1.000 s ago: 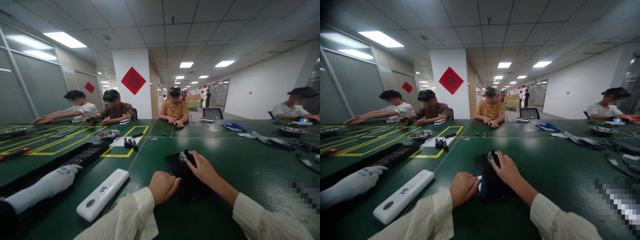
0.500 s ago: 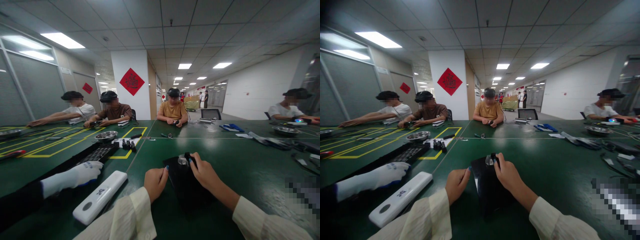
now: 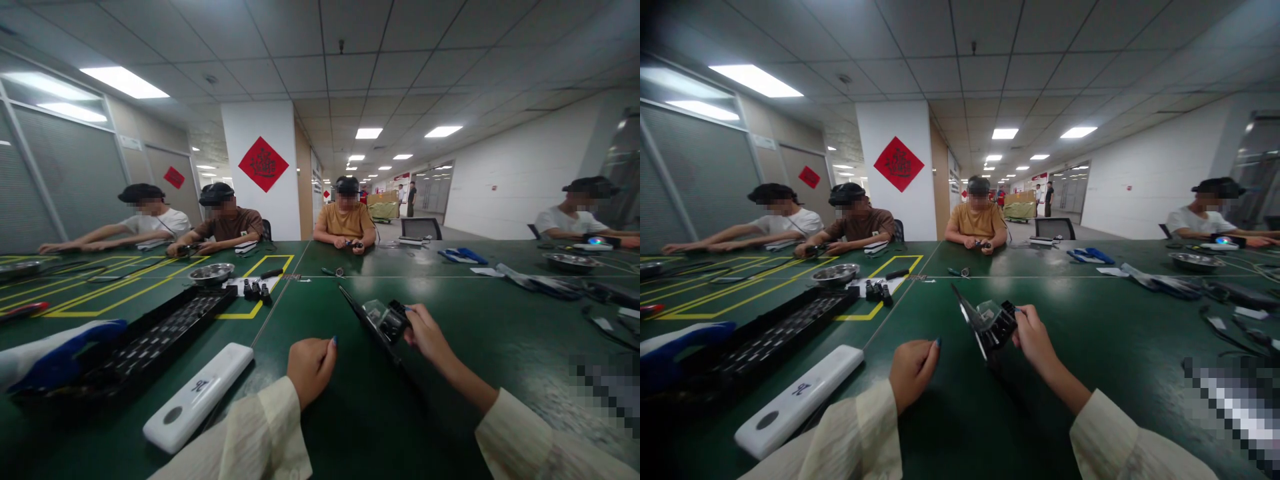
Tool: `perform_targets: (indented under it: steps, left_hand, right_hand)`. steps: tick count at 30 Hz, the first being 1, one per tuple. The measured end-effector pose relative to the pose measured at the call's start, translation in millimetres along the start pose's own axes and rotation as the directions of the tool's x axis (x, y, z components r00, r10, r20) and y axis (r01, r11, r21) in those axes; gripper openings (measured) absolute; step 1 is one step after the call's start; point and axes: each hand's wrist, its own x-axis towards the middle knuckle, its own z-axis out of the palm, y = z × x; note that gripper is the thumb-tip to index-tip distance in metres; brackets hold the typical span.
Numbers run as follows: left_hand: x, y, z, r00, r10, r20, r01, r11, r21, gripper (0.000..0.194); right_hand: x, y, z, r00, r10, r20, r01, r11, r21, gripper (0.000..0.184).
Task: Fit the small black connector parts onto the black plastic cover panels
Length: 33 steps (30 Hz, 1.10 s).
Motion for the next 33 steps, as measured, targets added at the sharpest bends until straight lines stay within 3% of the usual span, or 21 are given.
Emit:
perform_targets:
  steps: [2, 7, 12, 17, 23, 28, 33]
  left_hand:
    - [0, -1, 1.6, 0.997, -0.062, 0.042, 0.063, 0.998, -0.002, 0.048]
    - [2, -8, 8.8, 0.948, -0.298, 0.114, 0.309, 0.947, -0.086, 0.053]
    - [4, -19, 14.9, 0.86, -0.496, 0.124, 0.51, 0.814, -0.28, 0.055]
    - [5, -21, 17.0, 0.819, -0.539, 0.197, 0.57, 0.725, -0.387, 0.056]
    - [3, -22, 23.5, 0.837, -0.482, 0.259, 0.547, 0.743, -0.387, 0.057]
    - [2, -26, 26.9, 0.833, -0.488, 0.26, 0.552, 0.767, -0.328, 0.057]
    - [3, -24, 21.4, 0.836, -0.488, 0.252, 0.539, 0.815, -0.211, 0.059]
  right_hand:
    - [-1, 6, 4, 0.995, 0.089, 0.038, -0.093, 0.99, 0.108, 0.028]
    - [-22, 6, 20, 0.995, 0.084, 0.051, -0.095, 0.953, 0.288, 0.03]
    - [-52, -7, 37, 0.973, 0.214, 0.086, -0.219, 0.739, 0.637, 0.039]
    - [-61, -9, 45, 0.936, 0.252, 0.246, -0.351, 0.623, 0.699, 0.055]
    - [-65, -4, 54, 0.858, 0.193, 0.476, -0.501, 0.518, 0.693, 0.069]
    - [-67, 0, 56, 0.804, 0.129, 0.581, -0.559, 0.497, 0.663, 0.075]
    - [-66, 6, 57, 0.791, 0.071, 0.608, -0.556, 0.499, 0.665, 0.07]
